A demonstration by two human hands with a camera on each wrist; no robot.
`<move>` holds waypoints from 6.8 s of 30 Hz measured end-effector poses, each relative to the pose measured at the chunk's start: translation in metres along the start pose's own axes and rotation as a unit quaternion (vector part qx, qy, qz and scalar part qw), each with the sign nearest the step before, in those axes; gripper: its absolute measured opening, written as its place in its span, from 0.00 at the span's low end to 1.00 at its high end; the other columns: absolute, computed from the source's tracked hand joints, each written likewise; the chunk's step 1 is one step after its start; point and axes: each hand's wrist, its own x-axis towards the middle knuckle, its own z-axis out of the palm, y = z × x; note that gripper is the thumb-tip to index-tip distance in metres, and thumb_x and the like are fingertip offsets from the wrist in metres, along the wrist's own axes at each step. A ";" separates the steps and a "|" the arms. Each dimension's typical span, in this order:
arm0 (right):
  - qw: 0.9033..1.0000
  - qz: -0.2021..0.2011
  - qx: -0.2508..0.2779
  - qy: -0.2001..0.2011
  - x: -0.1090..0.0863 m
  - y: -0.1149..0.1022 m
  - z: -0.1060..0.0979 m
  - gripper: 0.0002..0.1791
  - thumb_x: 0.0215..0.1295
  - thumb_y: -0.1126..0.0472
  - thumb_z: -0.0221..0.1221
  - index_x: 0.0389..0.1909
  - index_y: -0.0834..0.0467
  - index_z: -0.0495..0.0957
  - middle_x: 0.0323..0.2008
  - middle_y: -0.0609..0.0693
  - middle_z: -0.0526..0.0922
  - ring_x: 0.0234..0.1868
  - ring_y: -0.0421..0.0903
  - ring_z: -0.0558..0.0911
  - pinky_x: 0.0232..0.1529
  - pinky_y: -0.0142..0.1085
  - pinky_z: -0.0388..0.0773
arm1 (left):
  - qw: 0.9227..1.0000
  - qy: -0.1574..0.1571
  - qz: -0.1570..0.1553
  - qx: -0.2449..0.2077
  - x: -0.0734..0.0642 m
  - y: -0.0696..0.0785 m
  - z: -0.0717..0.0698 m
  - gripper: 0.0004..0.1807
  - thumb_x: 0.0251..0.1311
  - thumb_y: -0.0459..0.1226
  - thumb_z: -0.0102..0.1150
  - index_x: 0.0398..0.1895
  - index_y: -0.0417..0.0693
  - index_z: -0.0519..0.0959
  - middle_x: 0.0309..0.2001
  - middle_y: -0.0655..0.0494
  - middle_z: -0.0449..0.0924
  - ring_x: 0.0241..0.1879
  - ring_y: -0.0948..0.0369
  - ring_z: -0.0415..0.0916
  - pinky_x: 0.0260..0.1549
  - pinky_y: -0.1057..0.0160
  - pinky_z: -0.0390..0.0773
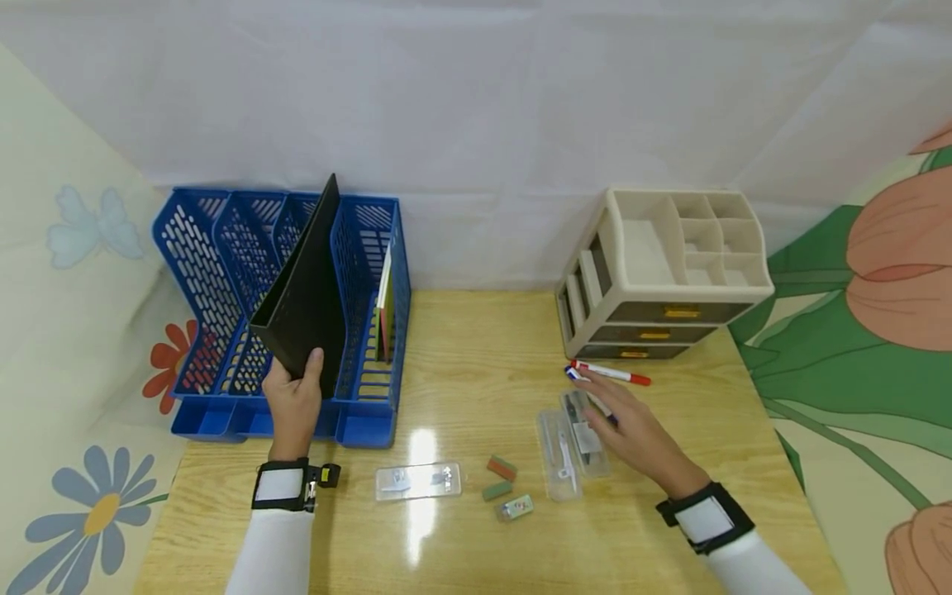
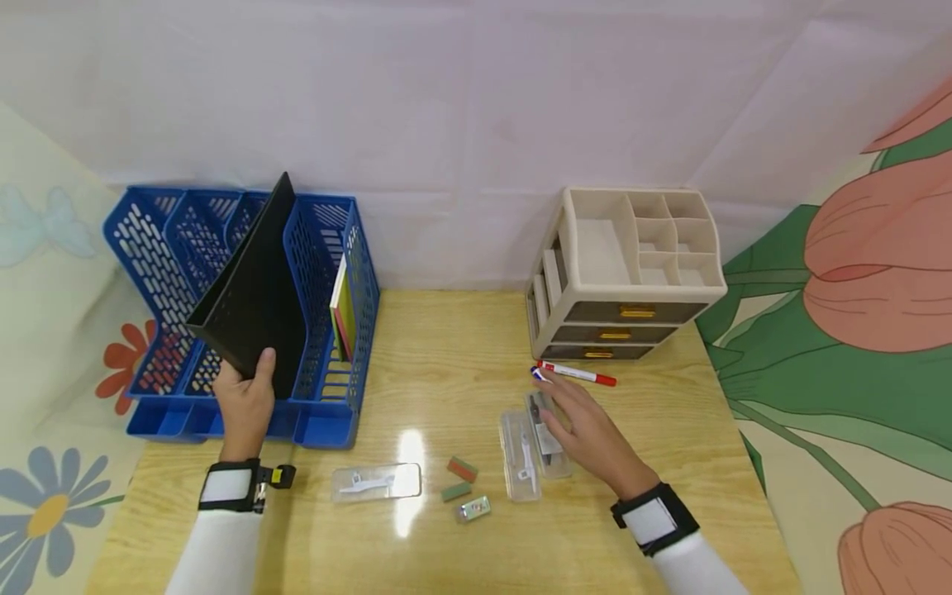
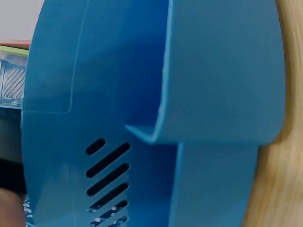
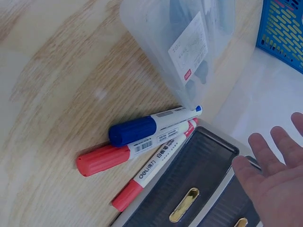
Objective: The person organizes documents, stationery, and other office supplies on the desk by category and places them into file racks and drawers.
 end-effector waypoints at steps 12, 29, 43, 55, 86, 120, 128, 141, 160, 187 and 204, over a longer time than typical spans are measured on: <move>0.994 0.085 0.054 0.043 -0.012 0.015 -0.011 0.24 0.68 0.67 0.55 0.65 0.67 0.67 0.61 0.68 0.73 0.60 0.65 0.71 0.54 0.65 0.70 | 0.999 -0.012 0.006 0.042 -0.004 0.001 -0.001 0.35 0.54 0.34 0.68 0.67 0.54 0.68 0.59 0.44 0.77 0.53 0.51 0.74 0.51 0.43 0.77; 0.842 0.136 0.486 0.191 0.009 0.039 -0.076 0.25 0.77 0.62 0.41 0.67 0.73 0.58 0.54 0.55 0.80 0.49 0.47 0.82 0.46 0.28 0.83 | 0.935 0.139 0.316 0.076 -0.026 0.054 -0.005 0.33 0.55 0.45 0.59 0.58 0.35 0.62 0.66 0.28 0.57 0.66 0.33 0.52 0.68 0.31 0.48; 0.647 0.167 0.729 0.149 0.029 0.050 -0.098 0.16 0.78 0.61 0.39 0.51 0.69 0.68 0.51 0.63 0.82 0.51 0.54 0.81 0.50 0.40 0.83 | 0.865 -0.025 0.488 0.115 -0.043 0.080 0.017 0.23 0.64 0.43 0.54 0.49 0.29 0.77 0.50 0.31 0.80 0.54 0.36 0.73 0.68 0.48 0.62; 0.665 0.259 0.678 0.177 0.039 0.053 -0.102 0.12 0.74 0.56 0.48 0.45 0.62 0.70 0.41 0.54 0.88 0.34 0.46 0.83 0.33 0.32 0.83 | 0.850 -0.252 0.441 0.137 -0.069 0.032 0.045 0.29 0.58 0.45 0.57 0.58 0.34 0.76 0.58 0.37 0.78 0.60 0.40 0.71 0.57 0.39 0.72; 0.666 0.228 0.680 0.206 -0.015 0.020 -0.094 0.13 0.76 0.61 0.46 0.39 0.63 0.78 0.38 0.55 0.88 0.30 0.47 0.85 0.31 0.34 0.85 | 0.806 -0.458 0.295 0.231 -0.111 0.004 0.070 0.36 0.58 0.54 0.59 0.64 0.40 0.70 0.61 0.41 0.75 0.64 0.42 0.66 0.64 0.44 0.67; 0.785 0.223 0.541 0.204 -0.062 -0.004 -0.059 0.21 0.78 0.58 0.40 0.40 0.70 0.76 0.32 0.50 0.86 0.31 0.45 0.84 0.32 0.31 0.84 | 0.783 -0.490 0.313 0.222 -0.142 0.024 0.121 0.23 0.52 0.34 0.61 0.55 0.44 0.76 0.52 0.52 0.79 0.52 0.57 0.73 0.53 0.59 0.78; 0.882 0.321 0.317 0.132 -0.068 -0.015 -0.014 0.24 0.76 0.52 0.46 0.44 0.74 0.73 0.31 0.43 0.84 0.31 0.40 0.82 0.31 0.29 0.82 | 0.768 -0.510 0.327 0.208 -0.152 0.024 0.128 0.17 0.48 0.31 0.62 0.45 0.48 0.78 0.43 0.57 0.77 0.43 0.59 0.71 0.45 0.63 0.78; 0.942 0.260 0.196 0.079 -0.052 -0.043 0.042 0.07 0.69 0.63 0.56 0.40 0.63 0.80 0.34 0.56 0.87 0.34 0.45 0.83 0.31 0.34 0.83 | 0.784 -0.474 0.326 0.234 -0.151 0.023 0.134 0.07 0.55 0.31 0.61 0.37 0.48 0.82 0.34 0.60 0.74 0.33 0.63 0.69 0.31 0.68 0.77; 0.999 -0.030 -0.023 0.039 -0.009 -0.083 0.075 0.22 0.56 0.64 0.66 0.54 0.57 0.77 0.51 0.53 0.79 0.53 0.48 0.77 0.51 0.45 0.81 | 0.893 -0.411 0.175 0.051 -0.141 0.046 0.136 0.18 0.53 0.28 0.65 0.47 0.40 0.71 0.36 0.52 0.79 0.35 0.62 0.78 0.33 0.65 0.83; 0.985 -0.066 -0.072 0.143 0.001 -0.090 -0.008 0.28 0.46 0.74 0.68 0.53 0.60 0.80 0.45 0.59 0.81 0.46 0.53 0.80 0.37 0.46 0.84 | 0.901 -0.351 0.218 0.130 -0.118 0.050 0.101 0.29 0.53 0.37 0.67 0.59 0.40 0.71 0.58 0.44 0.74 0.60 0.52 0.69 0.59 0.51 0.74; 0.957 -0.084 -0.233 0.151 0.018 -0.054 -0.119 0.21 0.47 0.75 0.67 0.46 0.65 0.81 0.42 0.63 0.83 0.41 0.60 0.80 0.34 0.53 0.81 | 0.850 -0.371 0.303 0.219 -0.109 0.021 0.067 0.29 0.55 0.41 0.61 0.61 0.39 0.71 0.62 0.38 0.73 0.62 0.44 0.69 0.60 0.44 0.73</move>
